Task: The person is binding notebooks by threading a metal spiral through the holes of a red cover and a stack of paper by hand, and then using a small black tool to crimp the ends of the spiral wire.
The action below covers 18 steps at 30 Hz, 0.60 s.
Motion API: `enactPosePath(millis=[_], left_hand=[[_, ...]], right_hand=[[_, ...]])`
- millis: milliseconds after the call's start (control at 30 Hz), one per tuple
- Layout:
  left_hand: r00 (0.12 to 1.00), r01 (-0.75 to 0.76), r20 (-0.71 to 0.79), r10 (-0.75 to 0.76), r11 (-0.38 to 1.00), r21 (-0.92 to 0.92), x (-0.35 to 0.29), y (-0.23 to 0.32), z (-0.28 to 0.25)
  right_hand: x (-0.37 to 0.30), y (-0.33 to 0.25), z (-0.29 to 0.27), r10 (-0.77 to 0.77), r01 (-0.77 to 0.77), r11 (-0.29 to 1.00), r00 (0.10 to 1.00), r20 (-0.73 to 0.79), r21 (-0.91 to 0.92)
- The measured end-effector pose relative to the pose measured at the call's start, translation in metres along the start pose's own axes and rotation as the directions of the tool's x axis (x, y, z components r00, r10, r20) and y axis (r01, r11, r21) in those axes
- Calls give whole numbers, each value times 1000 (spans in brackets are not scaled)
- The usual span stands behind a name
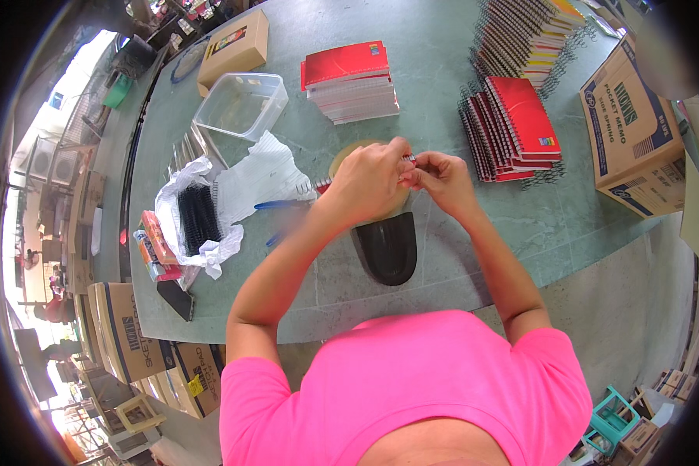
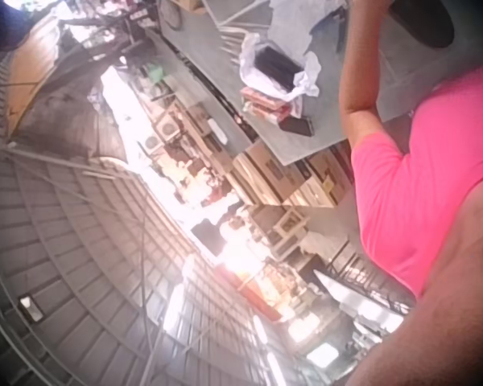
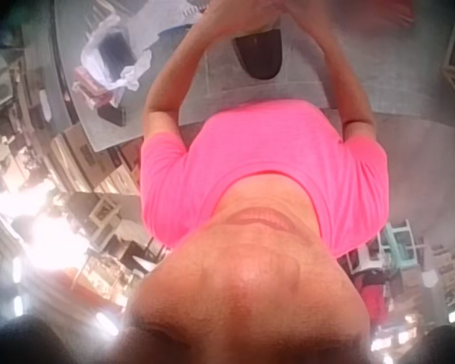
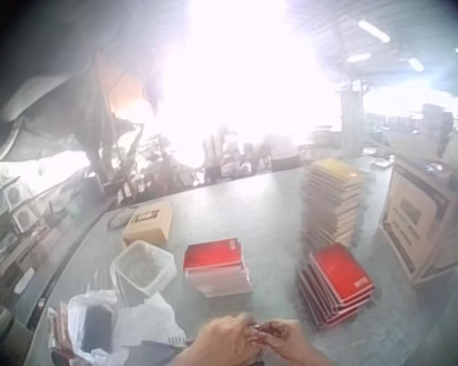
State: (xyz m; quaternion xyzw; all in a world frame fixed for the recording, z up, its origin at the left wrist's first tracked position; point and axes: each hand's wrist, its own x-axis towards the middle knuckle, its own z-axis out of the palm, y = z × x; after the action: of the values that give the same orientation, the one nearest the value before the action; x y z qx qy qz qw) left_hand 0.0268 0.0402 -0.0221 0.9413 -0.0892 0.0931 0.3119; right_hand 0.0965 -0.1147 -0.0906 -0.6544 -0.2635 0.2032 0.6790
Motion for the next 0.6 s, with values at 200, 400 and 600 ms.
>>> enactPosePath(millis=[200, 400, 600], left_hand=[[981, -178, -69, 182, 982, 65, 3, -4, 6], [974, -171, -143, 178, 983, 58, 0, -1, 13], [968, -105, -207, 142, 978, 180, -6, 0, 19]], right_hand=[[2, 6, 0, -63, 53, 984, 996, -59, -168], [-2, 16, 1, -98, 76, 977, 990, -103, -201], [-8, 0, 13, -118, 88, 958, 988, -97, -272]])
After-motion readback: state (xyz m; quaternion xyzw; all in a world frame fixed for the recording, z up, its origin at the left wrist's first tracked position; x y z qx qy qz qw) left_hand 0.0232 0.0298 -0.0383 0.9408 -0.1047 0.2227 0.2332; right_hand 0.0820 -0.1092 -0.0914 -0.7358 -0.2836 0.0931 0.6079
